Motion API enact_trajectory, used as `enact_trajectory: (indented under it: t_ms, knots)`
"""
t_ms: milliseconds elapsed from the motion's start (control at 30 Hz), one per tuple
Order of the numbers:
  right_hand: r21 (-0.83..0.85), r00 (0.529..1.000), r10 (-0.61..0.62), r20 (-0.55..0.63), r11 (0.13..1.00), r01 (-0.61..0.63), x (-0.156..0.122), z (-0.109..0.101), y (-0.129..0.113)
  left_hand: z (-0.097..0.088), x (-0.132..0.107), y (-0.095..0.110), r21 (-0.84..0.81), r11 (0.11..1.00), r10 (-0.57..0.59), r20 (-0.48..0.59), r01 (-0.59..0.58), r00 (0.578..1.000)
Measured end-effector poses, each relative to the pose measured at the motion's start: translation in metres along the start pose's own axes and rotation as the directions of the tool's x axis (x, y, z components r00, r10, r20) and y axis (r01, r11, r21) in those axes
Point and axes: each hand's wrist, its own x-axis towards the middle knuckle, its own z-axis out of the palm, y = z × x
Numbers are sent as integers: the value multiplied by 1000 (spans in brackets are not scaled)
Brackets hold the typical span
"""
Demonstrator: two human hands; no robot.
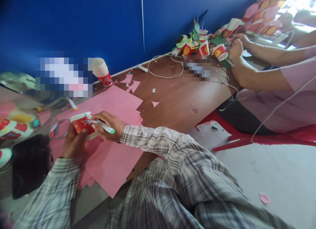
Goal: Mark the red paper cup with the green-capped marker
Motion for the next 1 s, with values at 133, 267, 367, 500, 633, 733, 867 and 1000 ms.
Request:
enact_trajectory:
  t_ms: [133,267,367,500,633,733,867,1000]
  knots:
    - [14,1000,25,1,1000,-25,0,0,1,0,-1,1,-29,999,-17,-23,16,1000]
    - [16,999,33,9,999,-33,0,-1,0,-1,0,-1,-65,998,-27,-29,25,999]
    - [29,1000,22,7,999,-23,1,-1,-1,1,-1,2,-96,995,-31,-30,28,999]
    - [49,1000,17,-9,999,-16,2,-2,-3,6,-1,9,-133,991,-39,-38,33,999]
    - [40,1000,7,9,999,-8,2,-3,-4,8,-2,13,-141,989,-44,-75,33,996]
    - [10,1000,-12,8,1000,12,1,-2,-3,8,-1,13,-172,984,-54,-87,39,995]
    - [-27,998,-58,2,998,58,-1,-1,0,8,-1,10,-246,969,-55,-65,37,996]
    - [-64,984,-156,90,985,162,-4,1,4,7,0,6,-239,971,-44,-59,29,997]
